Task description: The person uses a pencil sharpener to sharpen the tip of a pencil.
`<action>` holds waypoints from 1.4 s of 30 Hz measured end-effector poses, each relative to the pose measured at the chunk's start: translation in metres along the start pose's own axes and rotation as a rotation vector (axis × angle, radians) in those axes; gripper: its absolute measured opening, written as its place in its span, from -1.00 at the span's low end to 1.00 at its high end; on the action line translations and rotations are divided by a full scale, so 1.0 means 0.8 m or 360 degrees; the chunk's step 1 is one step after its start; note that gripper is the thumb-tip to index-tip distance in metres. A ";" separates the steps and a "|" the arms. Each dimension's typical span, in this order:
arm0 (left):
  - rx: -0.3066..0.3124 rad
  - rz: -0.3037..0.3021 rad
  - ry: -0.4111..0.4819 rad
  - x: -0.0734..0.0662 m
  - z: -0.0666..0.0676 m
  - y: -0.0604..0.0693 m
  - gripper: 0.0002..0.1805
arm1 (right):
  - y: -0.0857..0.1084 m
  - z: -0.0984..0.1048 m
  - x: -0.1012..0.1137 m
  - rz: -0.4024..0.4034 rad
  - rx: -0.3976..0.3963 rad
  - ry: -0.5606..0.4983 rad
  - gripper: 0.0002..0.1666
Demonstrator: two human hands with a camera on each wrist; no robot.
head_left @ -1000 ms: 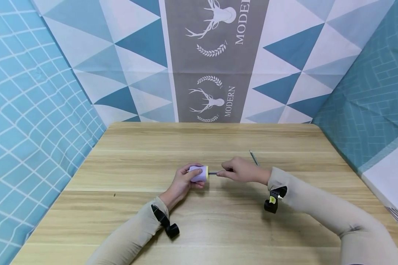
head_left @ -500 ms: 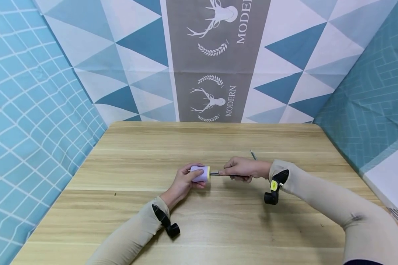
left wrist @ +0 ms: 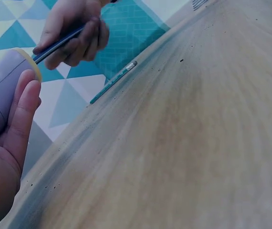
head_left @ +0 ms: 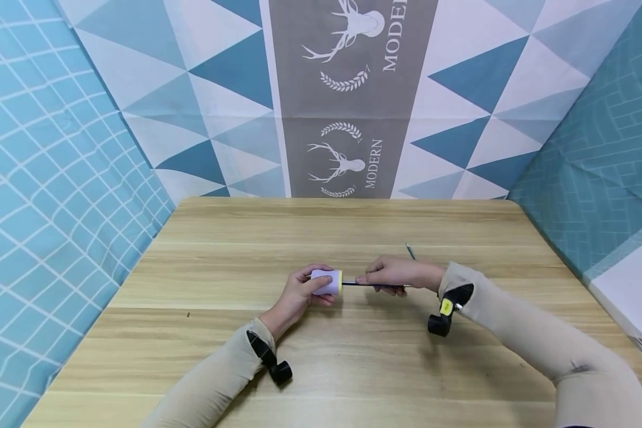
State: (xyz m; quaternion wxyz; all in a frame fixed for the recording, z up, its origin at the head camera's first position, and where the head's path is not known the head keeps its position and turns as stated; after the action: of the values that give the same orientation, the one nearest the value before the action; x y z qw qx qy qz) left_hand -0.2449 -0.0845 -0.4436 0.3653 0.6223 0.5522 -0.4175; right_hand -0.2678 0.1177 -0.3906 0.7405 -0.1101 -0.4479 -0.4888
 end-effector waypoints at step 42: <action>-0.0021 0.0022 -0.0004 0.002 0.000 0.001 -0.72 | 0.027 -0.024 0.036 0.1453 -0.0762 0.1024 -0.67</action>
State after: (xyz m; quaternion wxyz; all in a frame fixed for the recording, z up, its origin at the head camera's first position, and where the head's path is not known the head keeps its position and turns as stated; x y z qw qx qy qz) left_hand -0.2441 -0.0840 -0.4452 0.3730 0.6230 0.5503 -0.4121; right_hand -0.2364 0.0991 -0.3734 0.9282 -0.3014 0.0133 -0.2177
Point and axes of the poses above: each hand's wrist, its own y-axis away from the middle knuckle, its own z-axis out of the back of the hand, x = y × z, the point moved 5 cm from there along -y, towards the middle knuckle, and after that the axes turned 12 degrees about -x, right-handed, at the moved point
